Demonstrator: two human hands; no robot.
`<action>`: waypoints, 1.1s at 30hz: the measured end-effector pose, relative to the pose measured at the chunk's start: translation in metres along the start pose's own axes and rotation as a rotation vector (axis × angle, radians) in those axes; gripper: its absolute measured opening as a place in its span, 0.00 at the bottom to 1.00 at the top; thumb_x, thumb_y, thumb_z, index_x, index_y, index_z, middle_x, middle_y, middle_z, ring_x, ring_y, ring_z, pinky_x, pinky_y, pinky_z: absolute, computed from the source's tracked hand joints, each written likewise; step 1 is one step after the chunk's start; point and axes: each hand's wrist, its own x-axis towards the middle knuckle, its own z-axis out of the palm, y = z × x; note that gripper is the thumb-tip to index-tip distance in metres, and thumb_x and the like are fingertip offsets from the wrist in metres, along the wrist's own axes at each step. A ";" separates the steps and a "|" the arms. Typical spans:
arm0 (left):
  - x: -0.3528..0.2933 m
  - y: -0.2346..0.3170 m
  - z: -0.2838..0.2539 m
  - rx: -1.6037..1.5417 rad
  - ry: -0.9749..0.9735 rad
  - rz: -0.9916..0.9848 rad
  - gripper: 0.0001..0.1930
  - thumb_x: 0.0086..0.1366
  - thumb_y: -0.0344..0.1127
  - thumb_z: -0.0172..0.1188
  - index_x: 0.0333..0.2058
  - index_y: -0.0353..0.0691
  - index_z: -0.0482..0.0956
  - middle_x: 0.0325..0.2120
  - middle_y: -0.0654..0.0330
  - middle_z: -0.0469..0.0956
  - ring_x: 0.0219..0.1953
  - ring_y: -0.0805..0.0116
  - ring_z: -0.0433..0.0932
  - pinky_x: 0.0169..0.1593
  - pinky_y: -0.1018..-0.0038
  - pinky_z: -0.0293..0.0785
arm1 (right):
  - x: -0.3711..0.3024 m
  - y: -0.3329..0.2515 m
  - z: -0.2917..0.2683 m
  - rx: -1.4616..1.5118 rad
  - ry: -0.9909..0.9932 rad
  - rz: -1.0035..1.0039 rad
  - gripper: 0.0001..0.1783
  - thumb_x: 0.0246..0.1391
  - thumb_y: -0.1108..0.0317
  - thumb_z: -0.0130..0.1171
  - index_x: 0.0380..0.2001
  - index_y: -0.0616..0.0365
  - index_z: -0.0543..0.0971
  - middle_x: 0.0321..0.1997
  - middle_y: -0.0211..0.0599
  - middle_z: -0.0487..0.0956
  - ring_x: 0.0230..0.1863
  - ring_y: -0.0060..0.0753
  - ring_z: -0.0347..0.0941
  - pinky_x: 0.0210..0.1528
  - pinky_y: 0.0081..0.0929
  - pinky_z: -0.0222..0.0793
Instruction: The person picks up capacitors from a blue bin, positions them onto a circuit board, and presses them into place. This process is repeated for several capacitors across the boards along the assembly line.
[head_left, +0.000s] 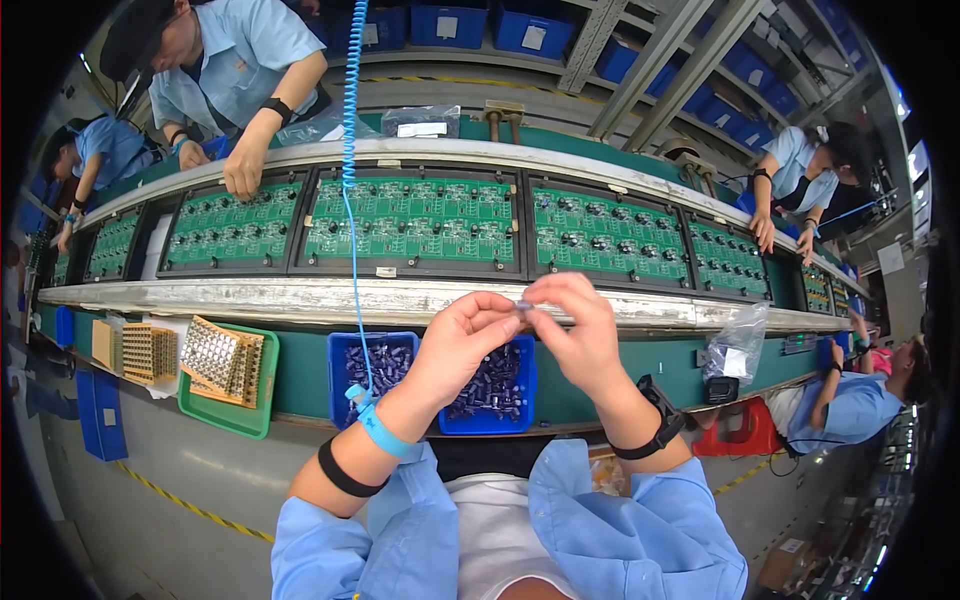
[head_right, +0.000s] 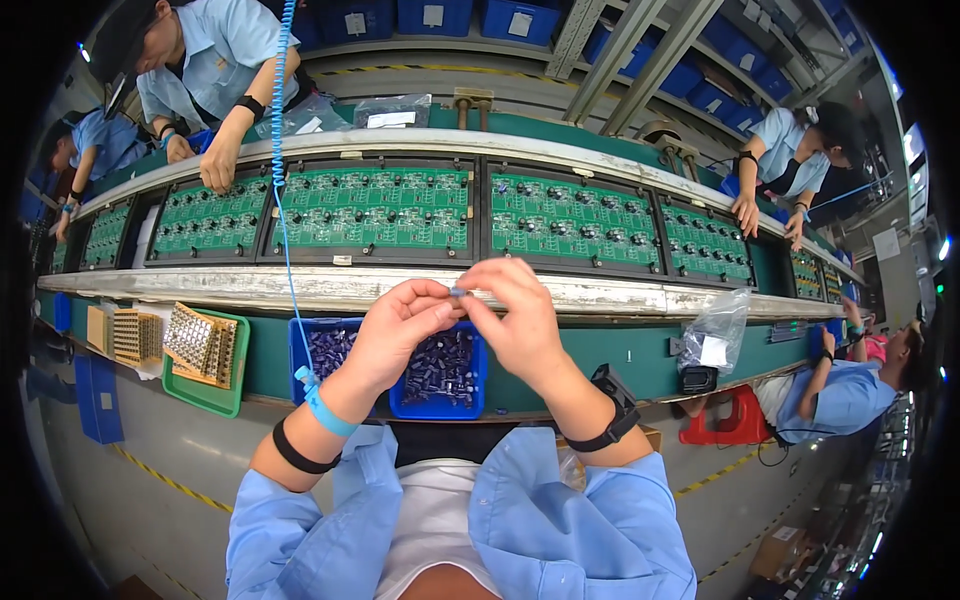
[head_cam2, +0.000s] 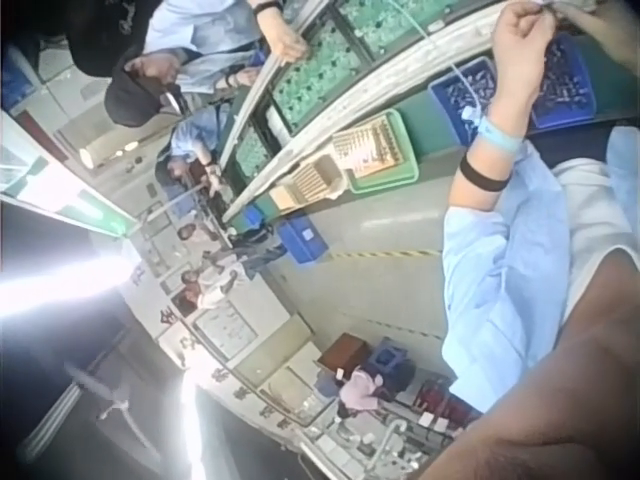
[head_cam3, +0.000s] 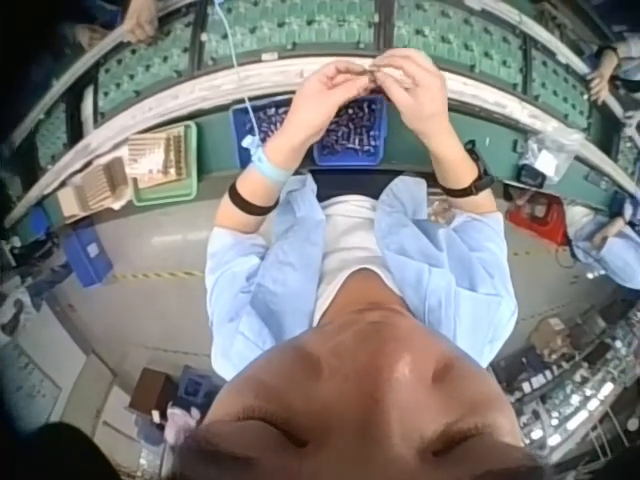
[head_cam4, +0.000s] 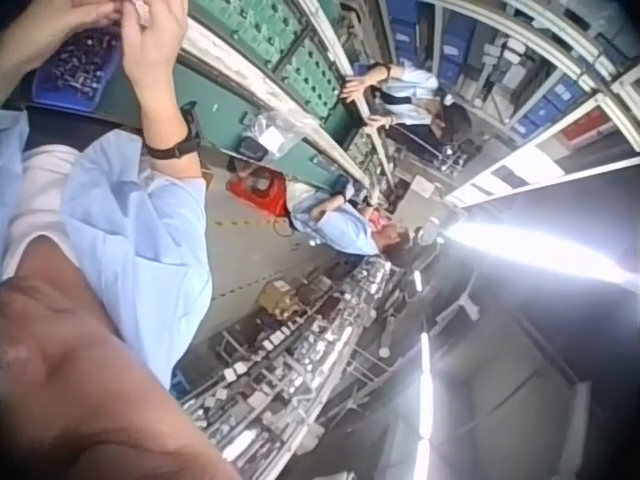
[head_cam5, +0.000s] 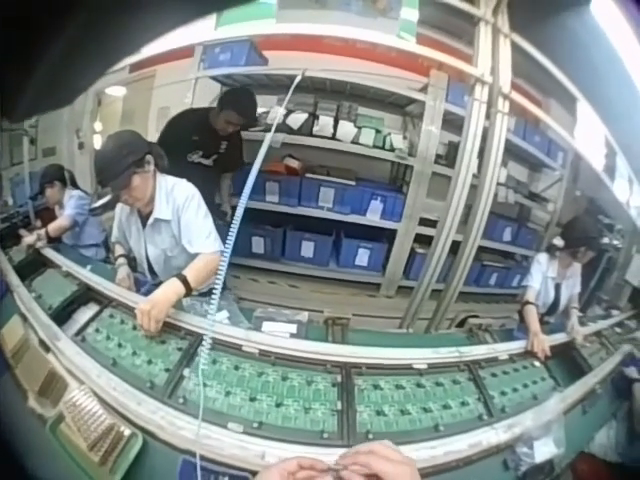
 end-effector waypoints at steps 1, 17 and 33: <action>-0.003 0.003 0.002 0.127 -0.019 0.024 0.12 0.70 0.27 0.65 0.50 0.34 0.78 0.43 0.57 0.85 0.47 0.71 0.83 0.52 0.74 0.79 | 0.007 0.004 -0.004 0.017 0.016 0.087 0.10 0.50 0.77 0.69 0.38 0.61 0.85 0.42 0.39 0.84 0.46 0.37 0.81 0.49 0.31 0.76; -0.096 0.028 -0.061 1.707 0.065 0.291 0.11 0.54 0.31 0.72 0.37 0.38 0.85 0.37 0.57 0.82 0.42 0.52 0.80 0.49 0.59 0.76 | 0.074 0.114 -0.034 -0.619 -0.174 0.085 0.07 0.52 0.70 0.70 0.36 0.55 0.89 0.38 0.38 0.85 0.45 0.49 0.76 0.52 0.44 0.73; -0.100 0.013 -0.055 1.706 0.103 0.263 0.13 0.52 0.31 0.73 0.37 0.39 0.85 0.38 0.59 0.78 0.44 0.55 0.76 0.51 0.60 0.73 | 0.074 0.126 -0.046 -0.584 -0.154 0.112 0.05 0.53 0.67 0.69 0.34 0.50 0.90 0.37 0.33 0.85 0.45 0.47 0.76 0.50 0.44 0.71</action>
